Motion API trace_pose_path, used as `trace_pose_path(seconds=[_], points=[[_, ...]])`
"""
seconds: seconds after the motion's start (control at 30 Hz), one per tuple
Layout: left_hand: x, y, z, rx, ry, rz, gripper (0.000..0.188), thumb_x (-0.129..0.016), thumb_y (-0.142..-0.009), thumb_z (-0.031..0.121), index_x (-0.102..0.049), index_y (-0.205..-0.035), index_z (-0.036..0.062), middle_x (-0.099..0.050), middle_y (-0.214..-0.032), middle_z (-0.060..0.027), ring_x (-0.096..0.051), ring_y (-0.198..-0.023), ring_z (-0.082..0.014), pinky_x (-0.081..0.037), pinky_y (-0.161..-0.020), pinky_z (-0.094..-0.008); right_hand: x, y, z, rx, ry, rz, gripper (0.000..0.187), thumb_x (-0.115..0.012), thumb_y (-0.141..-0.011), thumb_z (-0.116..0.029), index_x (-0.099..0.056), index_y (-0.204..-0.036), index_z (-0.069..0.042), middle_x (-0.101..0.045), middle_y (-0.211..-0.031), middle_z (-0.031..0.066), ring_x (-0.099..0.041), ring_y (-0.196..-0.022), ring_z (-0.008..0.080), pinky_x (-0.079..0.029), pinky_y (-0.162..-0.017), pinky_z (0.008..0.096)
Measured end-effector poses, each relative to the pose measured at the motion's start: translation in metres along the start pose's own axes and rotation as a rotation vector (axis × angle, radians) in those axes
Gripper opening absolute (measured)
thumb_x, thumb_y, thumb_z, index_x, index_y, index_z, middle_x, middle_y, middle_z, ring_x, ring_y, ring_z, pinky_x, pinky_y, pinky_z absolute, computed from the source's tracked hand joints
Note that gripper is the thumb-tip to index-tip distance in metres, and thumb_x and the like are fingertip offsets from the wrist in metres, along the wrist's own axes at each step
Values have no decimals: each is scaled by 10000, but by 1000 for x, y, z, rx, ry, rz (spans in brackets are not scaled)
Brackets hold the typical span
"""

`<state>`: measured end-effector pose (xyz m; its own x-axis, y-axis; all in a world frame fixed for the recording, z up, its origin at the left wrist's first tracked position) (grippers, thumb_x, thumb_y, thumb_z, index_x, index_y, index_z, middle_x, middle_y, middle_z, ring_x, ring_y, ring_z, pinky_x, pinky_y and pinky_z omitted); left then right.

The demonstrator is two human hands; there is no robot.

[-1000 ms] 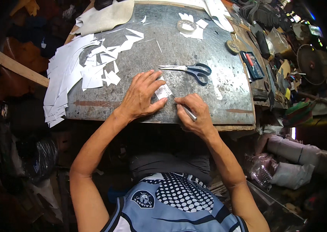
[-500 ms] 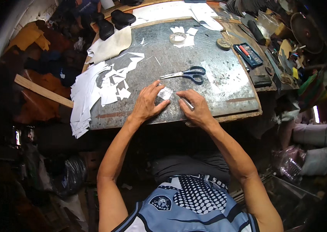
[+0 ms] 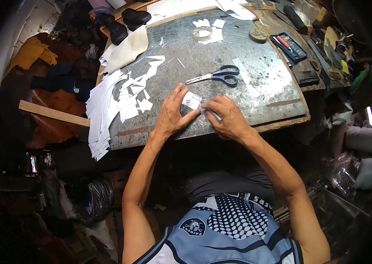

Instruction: Cutting out and marking patterns from paper or thin material at a workbench.

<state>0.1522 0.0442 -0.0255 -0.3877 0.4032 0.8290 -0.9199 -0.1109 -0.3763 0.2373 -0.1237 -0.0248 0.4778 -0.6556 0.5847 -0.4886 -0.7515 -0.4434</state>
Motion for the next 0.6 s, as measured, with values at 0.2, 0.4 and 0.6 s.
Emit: trace_pose_path(seconds=[0.2,0.4,0.6], points=[[2,0,-2,20,58,-14,749,-787,-797,358,-465,-1392,37,-424,-1474,-253,-479,-1303,-422,-395,-1073,-490,-5,-11,-1,-6,19,-41,224,-677,-856,-95,-694,-1080,-84,-621,-923,99,-590,-881,292,-481,-812,411],[2,-1,-10,44,134,71,657,-750,-844,231,-466,-1394,12,-459,-1447,-255,-485,-1317,-394,-409,-1082,-444,-7,-29,-8,-7,-179,15,254,-677,-873,-108,-696,-1125,-74,-669,-981,120,-628,-928,308,-498,-858,395],[8,9,-45,385,508,179,450,-624,-944,100,-514,-1362,-23,-658,-1190,-178,-660,-1056,-235,-521,-928,-318,-9,-46,-21,-35,-342,10,263,-661,-897,-103,-695,-1155,-62,-696,-1061,135,-652,-992,273,-498,-897,368]])
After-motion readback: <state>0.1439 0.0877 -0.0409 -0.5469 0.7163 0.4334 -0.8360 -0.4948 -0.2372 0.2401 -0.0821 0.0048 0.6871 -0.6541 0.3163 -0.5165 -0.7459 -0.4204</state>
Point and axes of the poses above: each hand's wrist, its own y-axis away from the middle knuckle, its own x-axis out of the back of the hand, z = x × y, the point moved 5 cm from there along -y, towards the middle knuckle
